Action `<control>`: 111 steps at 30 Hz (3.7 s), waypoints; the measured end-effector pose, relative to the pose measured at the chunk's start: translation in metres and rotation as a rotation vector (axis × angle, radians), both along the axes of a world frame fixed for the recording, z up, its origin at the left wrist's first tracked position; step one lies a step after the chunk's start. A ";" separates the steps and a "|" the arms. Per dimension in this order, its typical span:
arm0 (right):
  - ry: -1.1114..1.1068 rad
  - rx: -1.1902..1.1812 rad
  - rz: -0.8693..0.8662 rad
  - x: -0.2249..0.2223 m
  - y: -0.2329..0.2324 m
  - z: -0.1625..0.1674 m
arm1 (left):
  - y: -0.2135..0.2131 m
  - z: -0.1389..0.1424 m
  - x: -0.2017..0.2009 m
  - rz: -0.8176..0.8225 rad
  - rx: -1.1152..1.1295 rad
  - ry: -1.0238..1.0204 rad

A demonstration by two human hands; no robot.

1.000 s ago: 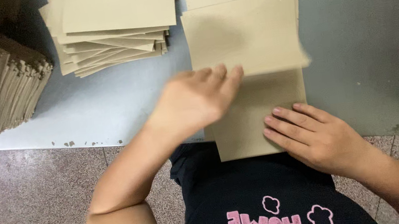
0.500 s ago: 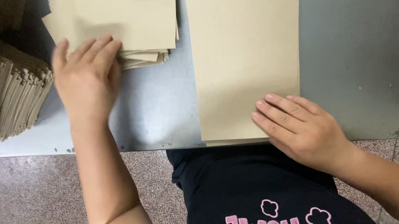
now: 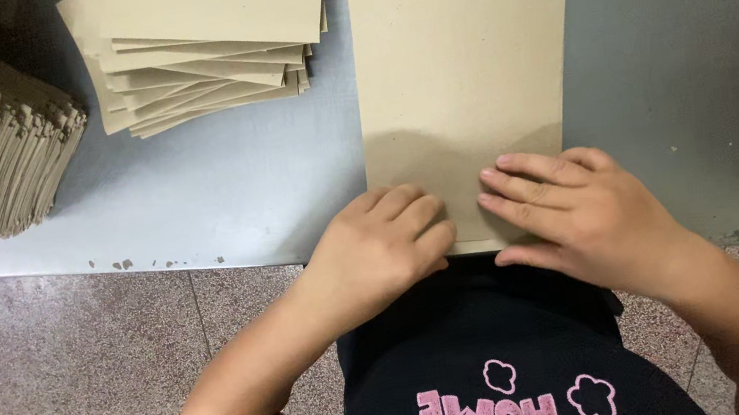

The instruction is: The person folds kraft paper sheets in half at a work table, creasing each fold flat by hand and stacking the folded sheets in a pile beside them, taking new sheets one at a time from a stack on the table.

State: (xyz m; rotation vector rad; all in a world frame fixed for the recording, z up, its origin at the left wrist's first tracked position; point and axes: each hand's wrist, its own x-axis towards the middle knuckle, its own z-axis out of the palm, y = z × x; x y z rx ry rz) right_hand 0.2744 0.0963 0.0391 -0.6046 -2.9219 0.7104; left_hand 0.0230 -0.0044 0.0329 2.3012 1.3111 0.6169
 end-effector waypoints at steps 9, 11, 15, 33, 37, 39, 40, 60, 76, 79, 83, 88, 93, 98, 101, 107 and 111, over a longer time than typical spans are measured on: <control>-0.022 -0.109 0.007 0.005 0.010 -0.007 | -0.005 -0.004 -0.004 0.053 0.001 -0.002; -0.021 -0.102 0.012 0.005 0.011 -0.010 | -0.006 -0.006 -0.005 0.060 -0.006 -0.010; -0.025 -0.101 0.024 0.005 0.014 -0.008 | -0.006 -0.005 -0.005 0.043 -0.001 0.028; 0.133 0.095 -0.006 0.006 -0.008 0.001 | -0.018 -0.026 0.005 0.272 -0.027 0.003; 0.138 0.098 -0.015 0.004 -0.008 0.003 | -0.019 -0.023 0.004 0.285 -0.007 0.012; 0.132 0.093 -0.015 0.004 -0.008 0.003 | -0.021 -0.021 0.003 0.284 -0.001 0.008; 0.130 0.091 -0.012 0.005 -0.007 0.003 | -0.021 -0.020 0.003 0.280 0.008 0.003; 0.174 -0.189 -0.338 0.036 0.047 -0.047 | 0.015 -0.045 -0.022 0.360 -0.045 -0.254; 0.352 -0.183 -0.669 -0.006 0.050 -0.061 | 0.036 -0.037 -0.006 0.702 -0.140 -0.377; 0.267 0.026 -0.613 -0.013 0.053 -0.051 | 0.037 -0.038 -0.007 0.718 -0.160 -0.328; 0.115 0.754 -0.392 -0.028 0.046 -0.028 | 0.037 -0.037 -0.007 0.698 -0.088 -0.160; 0.197 0.391 0.051 -0.055 0.013 -0.025 | 0.032 -0.034 -0.001 0.717 0.012 0.038; 0.064 0.423 -0.115 -0.008 0.017 -0.034 | 0.022 -0.033 -0.011 0.764 -0.049 0.001; 0.096 0.482 -0.176 0.011 0.021 -0.035 | 0.019 -0.031 -0.015 0.709 0.058 0.055; 0.160 0.498 -0.041 -0.013 0.013 -0.025 | 0.021 -0.028 -0.015 0.671 -0.002 0.077; -0.011 0.308 -0.005 -0.044 0.011 -0.040 | 0.026 -0.022 -0.018 0.694 -0.142 0.069; -0.130 0.426 -0.148 0.011 0.019 -0.048 | 0.025 -0.018 -0.014 0.707 0.064 0.147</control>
